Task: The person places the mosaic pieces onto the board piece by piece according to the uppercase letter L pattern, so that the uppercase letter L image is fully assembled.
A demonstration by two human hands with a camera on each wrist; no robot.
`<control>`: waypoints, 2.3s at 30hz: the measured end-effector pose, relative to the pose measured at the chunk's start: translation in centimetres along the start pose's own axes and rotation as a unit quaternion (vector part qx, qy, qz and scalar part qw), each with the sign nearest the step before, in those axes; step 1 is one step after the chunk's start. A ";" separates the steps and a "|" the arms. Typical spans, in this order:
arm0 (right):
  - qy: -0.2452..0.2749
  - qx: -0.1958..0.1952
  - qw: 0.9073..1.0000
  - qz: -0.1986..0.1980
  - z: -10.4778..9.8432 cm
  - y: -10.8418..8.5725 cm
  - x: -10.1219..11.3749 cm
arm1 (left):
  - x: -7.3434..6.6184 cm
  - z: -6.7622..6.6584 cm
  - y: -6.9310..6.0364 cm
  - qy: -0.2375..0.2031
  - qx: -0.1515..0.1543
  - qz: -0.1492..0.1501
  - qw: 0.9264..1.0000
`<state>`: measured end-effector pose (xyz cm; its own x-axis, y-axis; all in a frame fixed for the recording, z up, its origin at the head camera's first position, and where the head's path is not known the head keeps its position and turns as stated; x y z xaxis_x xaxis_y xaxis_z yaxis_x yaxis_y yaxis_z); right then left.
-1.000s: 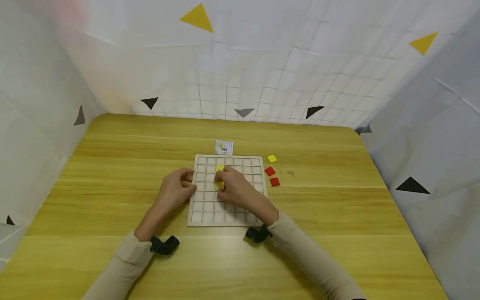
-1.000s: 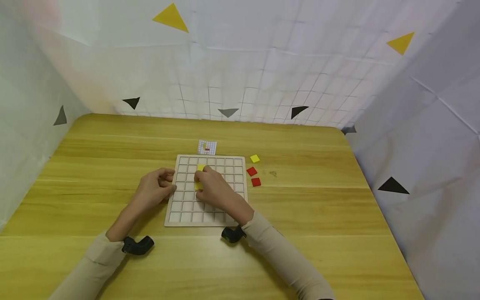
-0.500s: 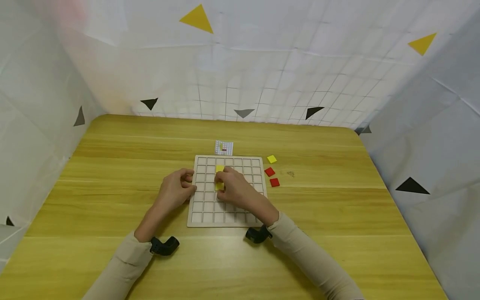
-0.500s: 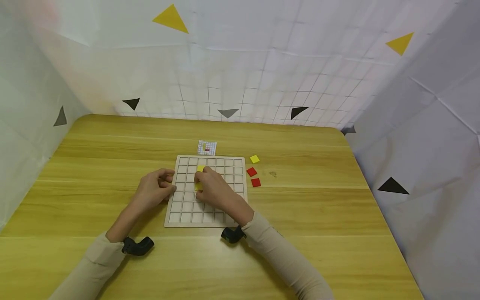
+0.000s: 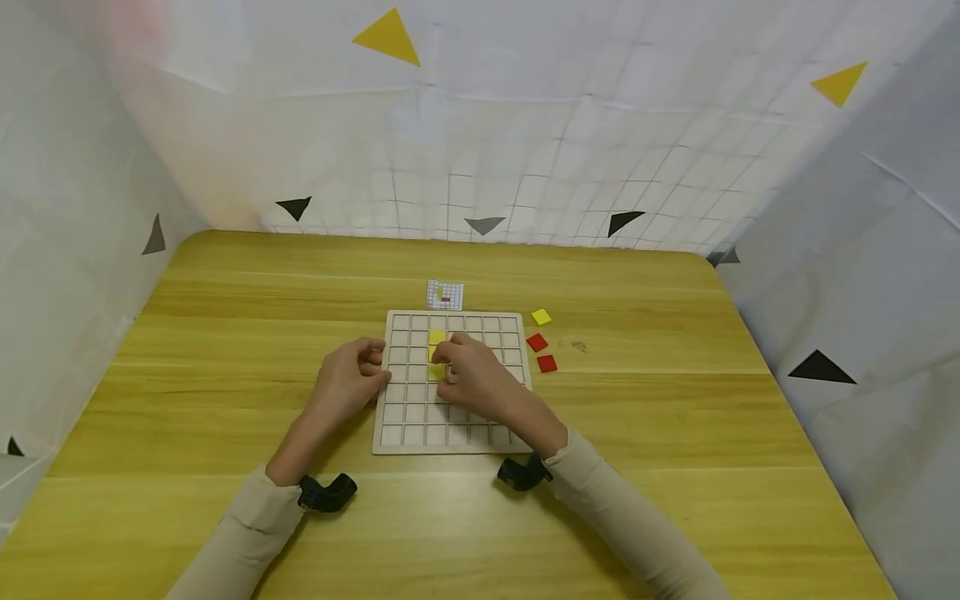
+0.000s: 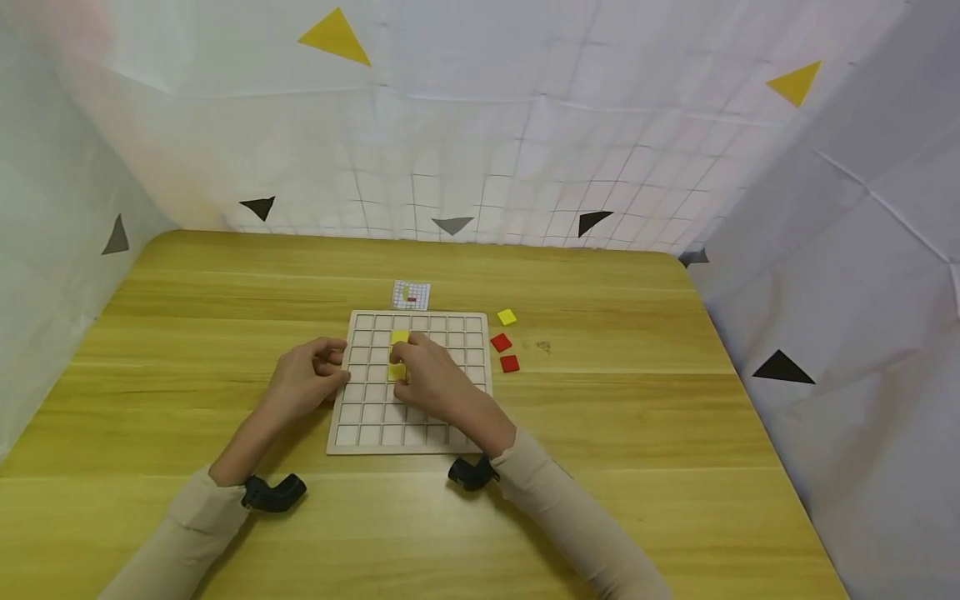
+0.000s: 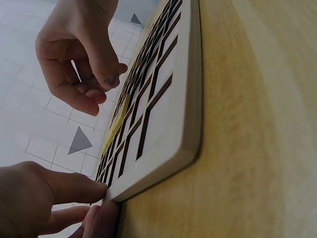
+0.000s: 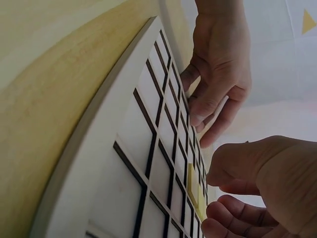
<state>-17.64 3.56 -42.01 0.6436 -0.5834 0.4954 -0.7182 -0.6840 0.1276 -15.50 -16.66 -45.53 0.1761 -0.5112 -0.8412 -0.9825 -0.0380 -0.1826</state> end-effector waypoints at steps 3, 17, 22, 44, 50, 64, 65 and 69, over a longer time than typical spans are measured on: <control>0.000 -0.012 1.000 -0.006 -0.4 -0.4 0.0 | 0.0 0.0 0.0 0.000 0.000 0.000 1.000; 0.018 -0.044 0.999 0.005 -1.3 -2.7 -0.9 | -0.1 0.0 -0.1 0.001 0.004 0.001 1.000; 0.013 -0.051 0.999 0.003 -1.3 -3.5 -1.4 | -0.1 -0.1 -0.1 -0.005 0.004 -0.005 1.000; 0.013 -0.063 0.996 0.062 -1.7 -6.4 -3.4 | 0.0 0.2 -0.2 -0.003 0.000 -0.004 1.000; 0.019 -0.073 0.995 0.065 -2.0 -7.2 -3.9 | 0.0 0.1 -0.2 -0.003 0.003 -0.007 1.000; 0.011 -0.086 0.994 0.073 -2.7 -9.2 -4.9 | 0.1 0.1 -0.1 0.003 -0.002 0.003 1.000; 0.012 -0.086 0.993 0.075 -2.8 -9.3 -5.0 | 0.1 0.1 -0.1 0.004 -0.003 0.002 1.000; 0.013 -0.093 0.992 0.086 -3.2 -9.8 -5.5 | 0.0 0.1 -0.1 0.008 -0.001 0.004 1.000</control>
<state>-15.00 14.87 -43.27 0.5016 -0.6710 0.5460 -0.8547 -0.4817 0.1933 -15.38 -16.64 -45.57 0.1675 -0.5244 -0.8348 -0.9840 -0.0362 -0.1747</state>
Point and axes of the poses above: each hand's wrist, its own y-axis towards the middle knuckle, its own z-axis out of the palm, x = y × z, the point moved 4 cm from there along y, towards the middle knuckle, and after that the axes turned 4 degrees about -z, right-handed, at the moved point
